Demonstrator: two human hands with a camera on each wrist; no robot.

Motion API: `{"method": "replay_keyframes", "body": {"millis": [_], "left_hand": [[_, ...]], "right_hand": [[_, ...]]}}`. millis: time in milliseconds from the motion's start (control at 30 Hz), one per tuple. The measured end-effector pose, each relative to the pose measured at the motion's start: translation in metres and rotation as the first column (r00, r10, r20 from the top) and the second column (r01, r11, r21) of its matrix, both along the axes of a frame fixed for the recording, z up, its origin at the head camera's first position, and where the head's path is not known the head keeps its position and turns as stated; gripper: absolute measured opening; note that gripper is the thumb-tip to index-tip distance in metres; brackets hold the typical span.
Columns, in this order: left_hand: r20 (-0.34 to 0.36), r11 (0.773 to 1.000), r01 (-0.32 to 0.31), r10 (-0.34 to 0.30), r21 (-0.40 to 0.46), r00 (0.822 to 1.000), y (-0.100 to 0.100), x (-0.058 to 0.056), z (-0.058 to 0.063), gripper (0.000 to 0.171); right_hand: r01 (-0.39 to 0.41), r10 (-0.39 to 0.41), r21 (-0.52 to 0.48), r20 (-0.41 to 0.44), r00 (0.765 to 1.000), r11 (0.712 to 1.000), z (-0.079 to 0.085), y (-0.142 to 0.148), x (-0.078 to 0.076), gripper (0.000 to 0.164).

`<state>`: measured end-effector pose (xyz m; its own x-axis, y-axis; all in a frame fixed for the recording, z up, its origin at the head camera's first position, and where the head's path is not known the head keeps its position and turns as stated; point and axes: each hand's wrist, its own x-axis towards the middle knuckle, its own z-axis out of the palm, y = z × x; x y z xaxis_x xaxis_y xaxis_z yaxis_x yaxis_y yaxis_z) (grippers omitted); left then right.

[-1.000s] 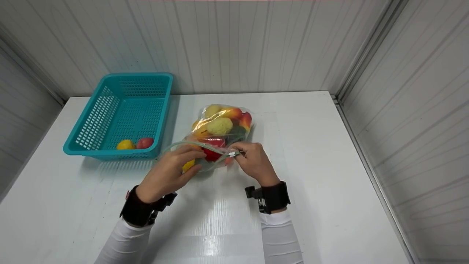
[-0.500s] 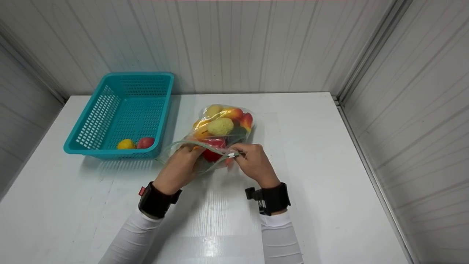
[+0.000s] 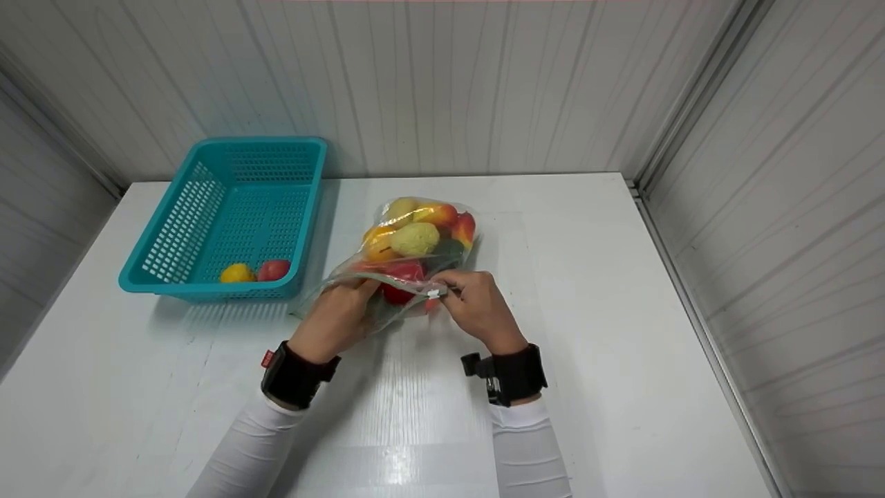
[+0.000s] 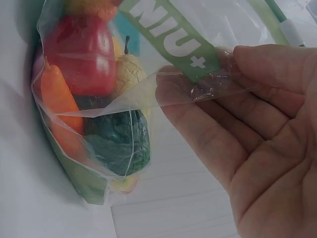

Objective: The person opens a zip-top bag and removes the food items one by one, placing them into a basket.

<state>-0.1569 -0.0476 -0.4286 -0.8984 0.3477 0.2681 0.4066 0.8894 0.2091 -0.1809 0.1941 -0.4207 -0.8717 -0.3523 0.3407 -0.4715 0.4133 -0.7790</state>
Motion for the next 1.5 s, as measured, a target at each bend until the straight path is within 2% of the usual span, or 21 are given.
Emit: {"method": "replay_keyframes", "body": {"millis": [133,267,367,467,533,667,767,867,967,1033,1100,1300,1500], "left_hand": [[-0.031,0.999,-0.023,0.022,-0.046,0.999,-0.001,0.002,0.000,0.023],[-0.118,0.996,-0.057,0.049,-0.067,0.992,-0.003,0.005,-0.001,0.017],[-0.187,0.995,-0.079,0.068,-0.054,0.980,-0.005,0.007,-0.004,0.014],[-0.198,0.996,-0.083,0.075,-0.029,0.977,-0.007,0.009,-0.006,0.021],[-0.171,0.998,-0.070,0.068,-0.004,0.983,-0.008,0.010,-0.006,0.025],[-0.096,0.999,-0.010,0.013,0.035,0.995,-0.010,0.010,-0.004,0.024],[-0.065,0.999,0.036,-0.034,0.029,0.997,-0.012,0.010,-0.001,0.013],[-0.030,0.998,0.060,-0.060,-0.005,0.998,-0.012,0.009,0.003,0.009],[0.059,0.995,0.094,-0.091,-0.034,0.994,-0.011,0.008,0.007,0.013],[0.129,0.992,0.117,-0.111,-0.037,0.985,-0.010,0.007,0.009,0.018],[0.166,0.989,0.141,-0.132,-0.042,0.977,-0.008,0.007,0.010,0.022],[0.127,0.982,0.173,-0.163,-0.072,0.979,-0.006,0.012,0.013,0.025],[0.168,0.980,0.197,-0.188,-0.033,0.968,-0.004,0.020,0.024,0.037]], "right_hand": [[-0.008,0.008,-0.008,-0.003,1.000,1.000,0.000,0.000,0.000,0.012],[-0.007,0.007,-0.010,0.006,1.000,1.000,0.001,0.000,0.000,0.013],[0.001,-0.001,-0.005,0.013,1.000,1.000,0.002,-0.001,0.001,0.013],[0.005,-0.005,-0.004,0.019,1.000,1.000,0.002,-0.002,0.001,0.013],[0.003,-0.003,-0.006,0.021,1.000,1.000,0.002,-0.002,0.001,0.013],[-0.001,0.001,-0.002,0.023,1.000,1.000,0.001,-0.002,0.001,0.014],[-0.003,0.003,-0.002,0.026,1.000,1.000,0.001,-0.001,0.001,0.014],[-0.006,0.006,-0.007,0.031,1.000,1.000,0.002,-0.002,0.002,0.014],[-0.002,0.002,-0.006,0.032,0.999,1.000,0.002,-0.002,0.002,0.014],[0.000,0.000,-0.005,0.031,1.000,1.000,0.002,-0.002,0.001,0.014],[0.002,-0.002,-0.003,0.028,1.000,1.000,0.001,-0.001,0.001,0.015],[0.004,-0.004,-0.005,0.022,1.000,1.000,0.000,0.000,0.001,0.015],[-0.002,0.003,-0.011,0.013,1.000,1.000,0.000,0.000,0.000,0.015]]}}
